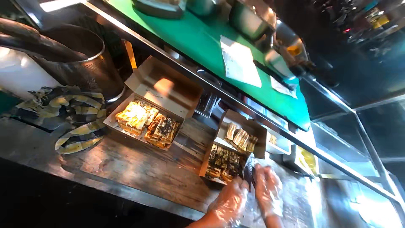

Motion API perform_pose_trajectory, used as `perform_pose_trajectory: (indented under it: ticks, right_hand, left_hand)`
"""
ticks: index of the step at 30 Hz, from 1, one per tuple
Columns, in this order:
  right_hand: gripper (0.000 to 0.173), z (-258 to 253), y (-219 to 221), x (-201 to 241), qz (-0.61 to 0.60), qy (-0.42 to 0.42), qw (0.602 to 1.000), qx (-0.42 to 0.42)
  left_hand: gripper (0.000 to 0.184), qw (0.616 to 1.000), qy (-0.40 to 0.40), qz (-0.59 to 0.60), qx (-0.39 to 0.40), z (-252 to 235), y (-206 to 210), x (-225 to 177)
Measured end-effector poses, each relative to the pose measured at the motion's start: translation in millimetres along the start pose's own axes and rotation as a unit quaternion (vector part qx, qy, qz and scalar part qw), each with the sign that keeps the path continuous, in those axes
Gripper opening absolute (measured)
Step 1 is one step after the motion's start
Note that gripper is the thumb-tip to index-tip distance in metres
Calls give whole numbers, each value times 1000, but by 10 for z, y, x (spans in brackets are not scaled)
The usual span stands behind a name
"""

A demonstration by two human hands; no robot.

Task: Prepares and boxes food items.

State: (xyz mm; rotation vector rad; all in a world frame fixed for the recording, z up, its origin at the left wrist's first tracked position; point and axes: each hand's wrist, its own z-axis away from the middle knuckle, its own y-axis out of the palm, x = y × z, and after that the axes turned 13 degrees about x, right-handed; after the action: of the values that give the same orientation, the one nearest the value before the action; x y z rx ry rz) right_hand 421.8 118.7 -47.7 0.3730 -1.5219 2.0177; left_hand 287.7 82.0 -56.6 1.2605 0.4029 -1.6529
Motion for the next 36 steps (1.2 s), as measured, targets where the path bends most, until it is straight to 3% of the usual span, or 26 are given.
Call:
perform_pose_trajectory:
  ticks: [3,5,6,8,11,13,18,21,24,26,30,32,34,36]
  right_hand:
    - [51,464,106,56,-19,-103,993,61]
    - [58,340,-16,107,-18,-182,980,81]
    - [53,157,-133,122,15,-200,978,66]
    - [45,-316,-391,167,171,-188,964,79]
    - [92,-923,-416,388,350,-121,903,218]
    - [103,-1102,-284,432,377,-116,886,243]
    - [114,-1037,-147,668,345,-140,894,248]
    - [107,-1200,59,773,381,-150,871,270]
    - [81,-1197,121,780,413,-159,853,276]
    - [68,-923,103,718,396,-171,847,310]
    - [77,-511,156,604,380,-151,808,424]
    - [83,-427,55,501,331,-141,837,413]
    - [65,-178,-59,300,152,-170,919,323]
    - [52,250,26,198,-141,-169,948,232]
  left_hand:
    - [37,975,72,207,-27,35,-23,271]
    - [32,954,70,289,-37,98,-169,275]
    - [31,947,65,310,-47,184,-261,227]
    - [29,942,60,321,-81,363,-423,108]
    - [28,935,79,329,-111,572,-586,-9]
    - [28,933,83,333,-107,687,-636,-23]
    - [27,931,73,332,-132,904,-686,73]
    - [29,929,69,338,-137,928,-690,123]
    - [29,928,78,334,-148,938,-708,111]
    - [27,932,76,317,-157,984,-730,103]
    - [26,946,60,278,-156,996,-689,84]
    - [30,956,73,224,-174,885,-576,94]
    - [44,964,120,160,-176,727,-465,126]
    - [49,975,106,83,-175,547,-283,39]
